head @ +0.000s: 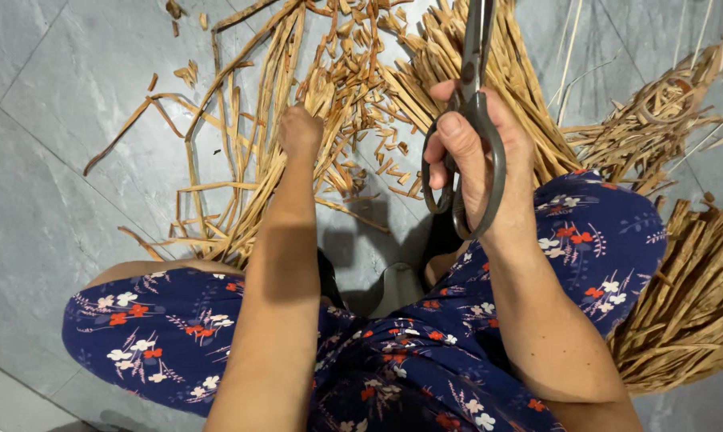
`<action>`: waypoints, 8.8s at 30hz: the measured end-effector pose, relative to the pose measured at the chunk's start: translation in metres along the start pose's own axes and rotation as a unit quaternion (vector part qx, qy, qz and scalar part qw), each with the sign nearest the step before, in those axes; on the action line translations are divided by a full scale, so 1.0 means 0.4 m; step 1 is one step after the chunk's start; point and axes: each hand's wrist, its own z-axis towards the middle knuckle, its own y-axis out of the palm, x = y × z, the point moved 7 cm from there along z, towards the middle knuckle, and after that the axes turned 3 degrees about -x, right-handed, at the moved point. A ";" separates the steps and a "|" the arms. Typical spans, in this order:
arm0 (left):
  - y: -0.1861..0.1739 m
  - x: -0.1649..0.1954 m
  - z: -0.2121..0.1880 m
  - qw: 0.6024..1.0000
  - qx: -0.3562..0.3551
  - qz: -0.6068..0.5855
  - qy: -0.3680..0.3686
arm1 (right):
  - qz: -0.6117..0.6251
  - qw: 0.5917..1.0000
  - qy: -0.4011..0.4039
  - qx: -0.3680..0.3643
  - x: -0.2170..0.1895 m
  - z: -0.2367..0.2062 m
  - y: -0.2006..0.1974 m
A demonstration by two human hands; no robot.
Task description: The person sits on the floor and uses scissors to trim dark, damaged ends off bundles of dried palm leaves, working through the leaves one bundle at a time. They set trimmed leaves aside and gather new untrimmed bundles from the floor as they go.
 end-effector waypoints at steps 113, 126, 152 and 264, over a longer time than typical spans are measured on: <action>0.006 -0.061 -0.183 1.000 0.008 0.010 0.007 | -0.077 0.996 -0.053 -0.002 -0.003 -0.094 0.010; -0.191 0.001 -0.192 0.959 0.060 -0.272 0.051 | -0.068 0.993 -0.098 0.009 0.013 -0.125 -0.033; -0.552 0.159 -0.598 0.792 -0.074 -0.585 0.158 | -0.281 0.917 -0.270 -0.087 -0.048 -0.282 0.099; -0.586 0.157 -0.634 0.724 0.046 -0.670 0.157 | -0.100 0.991 -0.052 -0.069 0.065 -0.224 0.093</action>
